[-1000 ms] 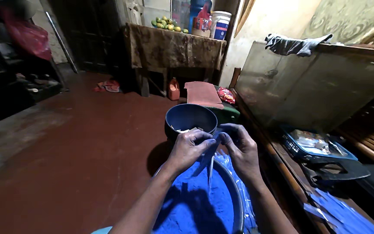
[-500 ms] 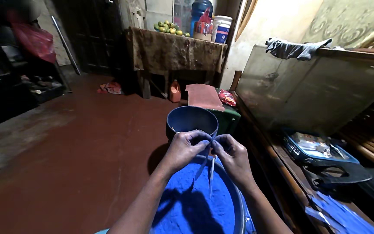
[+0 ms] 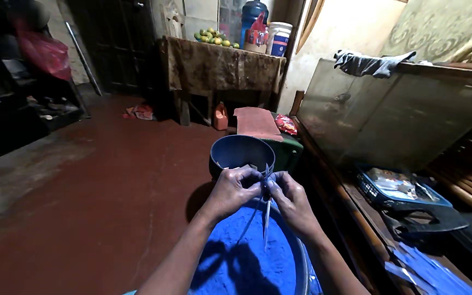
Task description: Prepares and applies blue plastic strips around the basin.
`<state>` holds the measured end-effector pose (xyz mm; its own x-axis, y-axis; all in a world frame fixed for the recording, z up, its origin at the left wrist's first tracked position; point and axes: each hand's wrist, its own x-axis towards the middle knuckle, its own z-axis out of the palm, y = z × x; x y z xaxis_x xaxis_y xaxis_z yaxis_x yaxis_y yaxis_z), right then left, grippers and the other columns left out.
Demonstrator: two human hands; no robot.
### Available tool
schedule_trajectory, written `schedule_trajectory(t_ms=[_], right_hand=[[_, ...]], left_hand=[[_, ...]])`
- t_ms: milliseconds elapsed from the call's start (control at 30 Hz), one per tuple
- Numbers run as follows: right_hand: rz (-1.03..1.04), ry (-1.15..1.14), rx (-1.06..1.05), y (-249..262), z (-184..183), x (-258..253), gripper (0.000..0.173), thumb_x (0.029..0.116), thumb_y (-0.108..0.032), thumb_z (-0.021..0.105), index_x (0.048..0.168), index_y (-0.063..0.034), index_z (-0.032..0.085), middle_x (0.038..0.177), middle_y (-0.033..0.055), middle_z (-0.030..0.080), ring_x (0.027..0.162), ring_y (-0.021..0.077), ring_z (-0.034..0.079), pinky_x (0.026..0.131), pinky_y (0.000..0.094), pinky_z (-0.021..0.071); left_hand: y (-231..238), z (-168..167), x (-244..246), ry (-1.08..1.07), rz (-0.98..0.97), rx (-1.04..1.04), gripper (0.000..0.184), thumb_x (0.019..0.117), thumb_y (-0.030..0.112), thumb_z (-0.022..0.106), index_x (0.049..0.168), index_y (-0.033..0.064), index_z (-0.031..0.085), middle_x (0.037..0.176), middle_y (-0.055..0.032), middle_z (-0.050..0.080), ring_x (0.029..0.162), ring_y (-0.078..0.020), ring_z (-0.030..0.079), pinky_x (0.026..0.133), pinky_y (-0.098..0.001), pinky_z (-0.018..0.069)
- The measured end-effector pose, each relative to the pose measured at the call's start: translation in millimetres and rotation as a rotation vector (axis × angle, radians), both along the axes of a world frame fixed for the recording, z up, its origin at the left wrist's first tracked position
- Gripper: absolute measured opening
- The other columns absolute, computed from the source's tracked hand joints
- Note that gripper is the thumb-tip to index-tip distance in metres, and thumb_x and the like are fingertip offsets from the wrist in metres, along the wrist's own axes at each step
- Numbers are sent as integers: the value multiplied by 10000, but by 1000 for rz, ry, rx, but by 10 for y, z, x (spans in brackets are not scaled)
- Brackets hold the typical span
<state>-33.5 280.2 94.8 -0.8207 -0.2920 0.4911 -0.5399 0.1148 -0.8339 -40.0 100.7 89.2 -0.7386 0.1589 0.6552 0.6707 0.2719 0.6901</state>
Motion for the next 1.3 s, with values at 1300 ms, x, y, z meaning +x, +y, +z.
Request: schedule_trajectory(t_ms=[1300], right_hand=[[-61,119,124,13,-74,-44,151,986,-150,579,1008,-14,639,832,-7,627,687,10,605,645,172,526]], left_hand=[[-193,111,-17,-180,4,-30,141,945,134,635,1028,60,722,937,33,714,835,44,644,772,-146,530]])
